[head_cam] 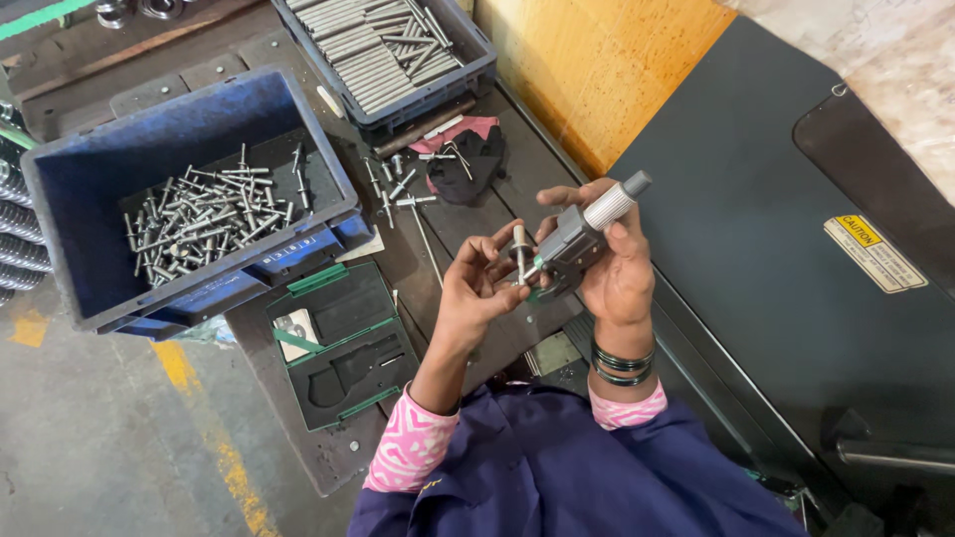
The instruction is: The person removes small machined metal pins from a CNC lathe, carries them to a workbench, and measures each pin with a micrometer, placing measured pins into a blue crate. They briefly reach toward papers on the machine before returning to measuring more pins.
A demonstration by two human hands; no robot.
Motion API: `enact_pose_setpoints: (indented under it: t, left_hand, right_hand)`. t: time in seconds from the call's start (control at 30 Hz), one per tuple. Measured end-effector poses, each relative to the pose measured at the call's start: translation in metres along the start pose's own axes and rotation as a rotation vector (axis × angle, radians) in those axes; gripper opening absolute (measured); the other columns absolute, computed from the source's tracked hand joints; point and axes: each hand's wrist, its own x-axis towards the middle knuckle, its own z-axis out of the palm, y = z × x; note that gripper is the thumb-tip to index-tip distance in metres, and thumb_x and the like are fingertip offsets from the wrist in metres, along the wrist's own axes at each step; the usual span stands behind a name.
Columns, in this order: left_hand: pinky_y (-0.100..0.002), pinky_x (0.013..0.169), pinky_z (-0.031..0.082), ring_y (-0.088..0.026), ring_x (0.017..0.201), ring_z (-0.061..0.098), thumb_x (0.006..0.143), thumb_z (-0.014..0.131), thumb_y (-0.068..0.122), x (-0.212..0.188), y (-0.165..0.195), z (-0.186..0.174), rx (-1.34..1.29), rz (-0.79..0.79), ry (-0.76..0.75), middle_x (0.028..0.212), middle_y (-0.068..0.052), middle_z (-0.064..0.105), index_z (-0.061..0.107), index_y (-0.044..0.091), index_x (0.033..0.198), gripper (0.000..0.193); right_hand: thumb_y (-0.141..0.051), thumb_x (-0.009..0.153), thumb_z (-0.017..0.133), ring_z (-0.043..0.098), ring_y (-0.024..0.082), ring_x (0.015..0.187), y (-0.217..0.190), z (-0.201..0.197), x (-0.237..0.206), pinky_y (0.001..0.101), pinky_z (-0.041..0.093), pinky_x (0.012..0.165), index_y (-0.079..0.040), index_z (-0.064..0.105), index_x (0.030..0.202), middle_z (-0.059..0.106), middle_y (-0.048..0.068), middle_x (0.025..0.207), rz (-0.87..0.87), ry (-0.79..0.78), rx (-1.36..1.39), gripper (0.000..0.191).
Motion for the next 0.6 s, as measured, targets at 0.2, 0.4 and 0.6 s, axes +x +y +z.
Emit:
enact_pose_setpoints:
  t: [0.2, 0.4, 0.6]
  left_hand:
    - [-0.040, 0.099, 0.058, -0.029, 0.130, 0.058, 0.080, 0.073, -0.019, -0.005, -0.002, 0.003, -0.010, -0.036, 0.051, 0.162, -0.021, 0.038, 0.047, 0.011, 0.111, 0.050]
    - [-0.042, 0.104, 0.057, -0.029, 0.129, 0.059, 0.079, 0.072, -0.020, -0.009, -0.003, 0.003, -0.006, -0.037, 0.082, 0.158, -0.021, 0.042, 0.048, 0.011, 0.111, 0.050]
    - [-0.046, 0.104, 0.057, -0.033, 0.130, 0.059, 0.079, 0.070, -0.021, -0.016, -0.006, 0.001, -0.063, -0.043, 0.077, 0.157, -0.022, 0.043, 0.047, 0.010, 0.110, 0.049]
  right_hand:
    - [-0.035, 0.107, 0.065, 0.068, 0.034, 0.104, 0.005, -0.009, -0.007, 0.0439, 0.065, 0.077, -0.008, 0.048, 0.135, 0.059, 0.032, 0.129, -0.004, 0.030, -0.090, 0.043]
    - [-0.037, 0.108, 0.066, 0.068, 0.035, 0.108, 0.010, -0.010, -0.008, 0.0425, 0.064, 0.076, -0.012, 0.044, 0.138, 0.060, 0.033, 0.128, -0.023, -0.009, -0.123, 0.045]
    - [-0.035, 0.106, 0.064, 0.070, 0.037, 0.106, 0.003, -0.001, -0.009, 0.0441, 0.066, 0.073, -0.010, 0.040, 0.137, 0.058, 0.036, 0.138, 0.048, 0.027, 0.038, 0.047]
